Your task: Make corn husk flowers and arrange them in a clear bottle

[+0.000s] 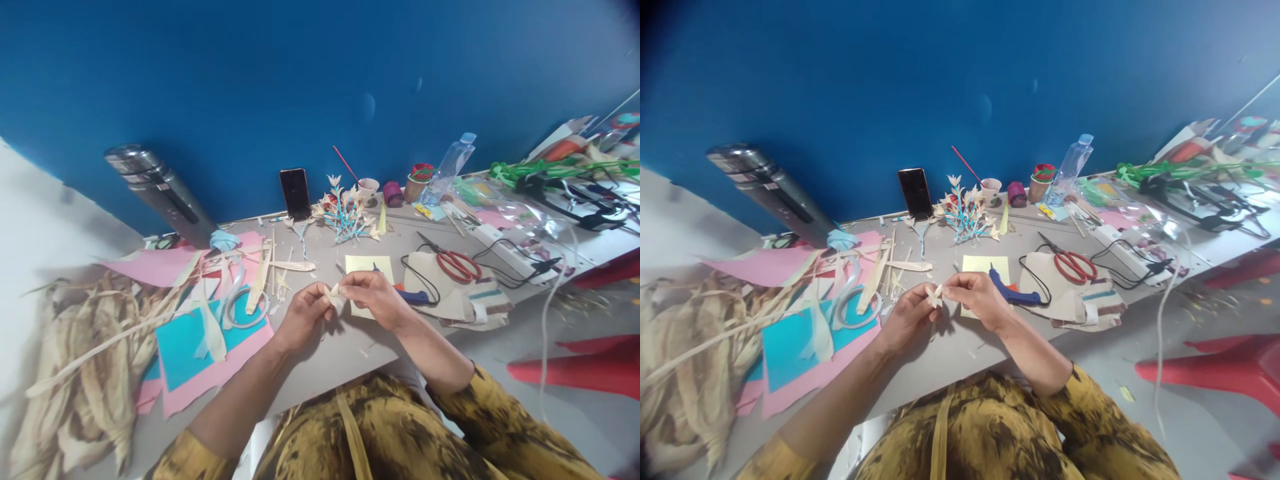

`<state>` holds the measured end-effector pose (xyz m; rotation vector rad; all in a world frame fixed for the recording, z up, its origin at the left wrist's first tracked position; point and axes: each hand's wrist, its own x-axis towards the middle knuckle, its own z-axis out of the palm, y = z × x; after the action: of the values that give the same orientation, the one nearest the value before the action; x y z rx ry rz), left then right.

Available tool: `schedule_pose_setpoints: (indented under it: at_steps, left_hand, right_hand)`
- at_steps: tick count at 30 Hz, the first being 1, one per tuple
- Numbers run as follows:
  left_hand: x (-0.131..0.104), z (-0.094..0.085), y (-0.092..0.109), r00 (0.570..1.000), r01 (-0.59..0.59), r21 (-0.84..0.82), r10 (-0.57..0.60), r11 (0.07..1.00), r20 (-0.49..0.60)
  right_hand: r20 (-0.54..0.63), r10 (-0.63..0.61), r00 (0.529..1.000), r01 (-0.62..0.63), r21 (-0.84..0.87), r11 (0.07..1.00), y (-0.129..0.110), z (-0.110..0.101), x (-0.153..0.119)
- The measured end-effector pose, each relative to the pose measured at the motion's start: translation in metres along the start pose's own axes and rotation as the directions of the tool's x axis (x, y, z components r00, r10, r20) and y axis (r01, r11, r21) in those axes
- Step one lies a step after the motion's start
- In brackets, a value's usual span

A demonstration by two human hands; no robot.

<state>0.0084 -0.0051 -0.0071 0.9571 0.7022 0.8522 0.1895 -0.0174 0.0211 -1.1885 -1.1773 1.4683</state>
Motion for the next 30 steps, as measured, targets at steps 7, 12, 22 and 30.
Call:
schedule_pose_setpoints:
  at_steps: [7,12,22,30]
  left_hand:
    - [0.001,-0.008,-0.001,0.994,-0.102,0.084,0.104,0.991,-0.017]
    - [0.006,-0.015,-0.003,0.987,-0.129,0.081,0.136,0.988,-0.085]
    - [0.010,-0.011,0.004,0.989,-0.121,-0.027,0.118,0.992,-0.091]
    - [0.007,-0.011,0.007,0.994,-0.071,-0.156,0.083,0.985,0.073]
  right_hand:
    - [-0.103,-0.069,0.992,0.057,-0.113,0.992,0.004,-0.010,-0.013]
    - [-0.130,-0.190,0.973,0.133,-0.358,0.924,0.014,-0.021,-0.043]
    - [-0.088,-0.406,0.909,0.271,-0.615,0.740,0.046,-0.040,-0.080]
    - [-0.025,-0.452,0.891,0.312,-0.691,0.652,0.048,-0.037,-0.071]
